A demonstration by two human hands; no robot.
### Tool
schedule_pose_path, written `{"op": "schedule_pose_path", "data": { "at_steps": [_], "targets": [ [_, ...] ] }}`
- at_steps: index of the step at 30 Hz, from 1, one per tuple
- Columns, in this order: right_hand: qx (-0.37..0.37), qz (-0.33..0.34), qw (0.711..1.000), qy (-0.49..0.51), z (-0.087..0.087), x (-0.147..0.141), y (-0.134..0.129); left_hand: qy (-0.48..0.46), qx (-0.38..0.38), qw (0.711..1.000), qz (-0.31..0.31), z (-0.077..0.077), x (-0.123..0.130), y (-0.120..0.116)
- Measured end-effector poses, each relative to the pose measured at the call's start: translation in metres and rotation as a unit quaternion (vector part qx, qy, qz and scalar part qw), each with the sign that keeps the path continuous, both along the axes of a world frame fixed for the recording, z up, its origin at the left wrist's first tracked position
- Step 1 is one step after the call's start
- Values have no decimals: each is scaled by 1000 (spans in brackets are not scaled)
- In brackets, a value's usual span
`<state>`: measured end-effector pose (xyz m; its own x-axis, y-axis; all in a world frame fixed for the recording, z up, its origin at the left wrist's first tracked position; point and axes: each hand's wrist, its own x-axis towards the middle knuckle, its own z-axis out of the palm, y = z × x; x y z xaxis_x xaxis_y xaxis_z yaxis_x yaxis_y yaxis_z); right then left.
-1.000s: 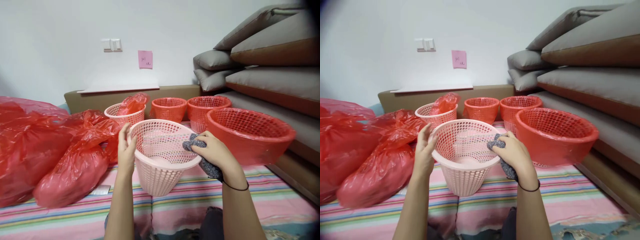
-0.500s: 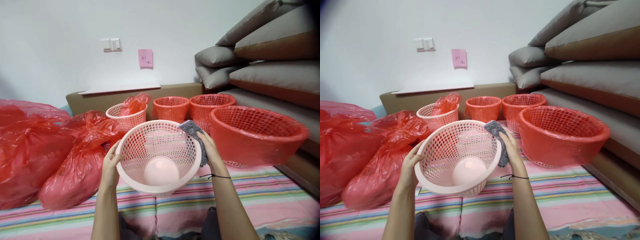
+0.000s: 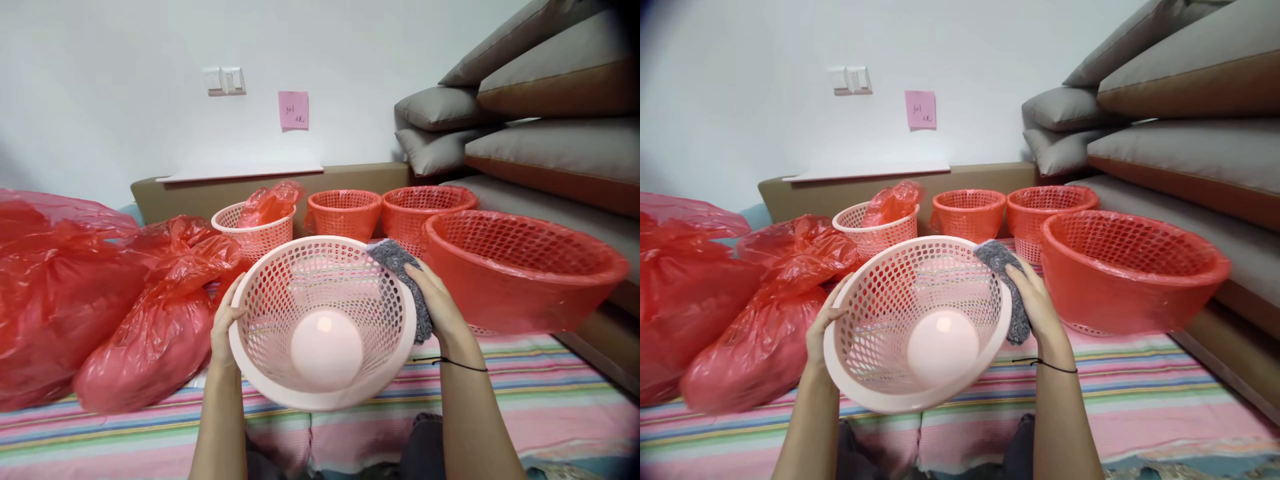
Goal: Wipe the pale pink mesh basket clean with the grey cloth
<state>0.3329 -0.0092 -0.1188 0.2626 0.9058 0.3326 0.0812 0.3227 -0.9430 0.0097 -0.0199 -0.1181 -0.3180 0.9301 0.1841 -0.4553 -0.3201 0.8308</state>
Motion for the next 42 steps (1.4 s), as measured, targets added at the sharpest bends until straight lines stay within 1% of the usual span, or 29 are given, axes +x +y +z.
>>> {"op": "schedule_pose_path", "data": {
  "at_steps": [1, 2, 3, 5, 7, 9, 11, 14, 15, 16, 17, 19, 21, 23, 25, 27, 29, 30, 31, 32, 34, 36, 37, 38, 39, 40, 42],
  "targets": [
    [-10, 4, 999, 31, -3, 0, 3, -3, 1, 1000, 3, 0, 0, 0],
    [-8, 0, 999, 39, -5, -1, 3, -8, 0, 1000, 4, 0, 0, -1],
    [5, -9, 1000, 24, -3, -1, 2, -13, -2, 1000, 3, 0, 0, -1],
    [52, -20, 997, -51, 4, -1, -5, -24, -4, 1000, -7, 1, 2, -3],
    [93, -9, 987, -134, 14, 0, -14, -31, -7, 999, -17, 2, 4, -6],
    [104, 5, 979, -173, 19, 1, -19, -35, -9, 999, -20, 2, 6, -7],
    [80, 0, 987, -142, 15, 2, -17, -37, -13, 999, -24, 1, 7, -7],
    [9, -12, 1000, -11, 2, 1, -6, -48, -30, 998, -23, 1, 9, -5],
    [-9, -15, 1000, 21, 0, 0, -4, -51, -37, 998, -17, 1, 9, -5],
    [-13, -23, 999, 30, -1, -1, -2, -53, -40, 998, -7, 2, 10, -4],
    [0, -37, 999, 14, 0, -2, -3, -54, -41, 998, 2, 2, 11, -4],
    [52, -59, 994, -71, 8, -2, -9, -55, -43, 997, 11, 4, 12, -4],
    [95, -47, 982, -157, 18, -1, -18, -54, -47, 997, 11, 4, 13, -5],
    [98, -15, 977, -188, 24, -1, -23, -48, -43, 998, 7, 3, 12, -5],
    [74, -8, 987, -146, 20, -2, -20, -39, -26, 999, 3, 1, 11, -3],
    [33, -18, 999, -34, 9, -4, -11, -32, -8, 999, -3, -1, 9, -1],
    [-21, -21, 996, 83, -6, -6, 2, -28, 2, 1000, -4, -3, 7, 0],
    [-43, -26, 992, 115, -12, -7, 8, -26, 6, 1000, -4, -4, 6, 0],
    [-54, -39, 990, 123, -17, -6, 12, -24, 9, 1000, -4, -4, 6, 0],
    [-53, -66, 990, 112, -20, -5, 14, -22, 13, 1000, -3, -4, 6, -1],
    [-7, -147, 987, 71, -19, -2, 13, -22, 14, 1000, -1, -2, 8, -4],
    [72, -217, 973, 32, -9, 3, 5, -24, 2, 1000, -4, 1, 11, -8],
    [110, -228, 967, 9, -3, 5, -1, -25, -7, 1000, -10, 3, 12, -10],
    [138, -214, 967, -27, 5, 6, -8, -25, -18, 999, -16, 5, 14, -12],
    [153, -180, 969, -73, 13, 7, -15, -26, -27, 999, -21, 7, 15, -14],
    [154, -137, 970, -125, 20, 7, -21, -29, -36, 999, -25, 9, 16, -15],
    [127, -64, 967, -211, 32, 5, -31, -32, -47, 998, -26, 13, 18, -17]
  ]
}}
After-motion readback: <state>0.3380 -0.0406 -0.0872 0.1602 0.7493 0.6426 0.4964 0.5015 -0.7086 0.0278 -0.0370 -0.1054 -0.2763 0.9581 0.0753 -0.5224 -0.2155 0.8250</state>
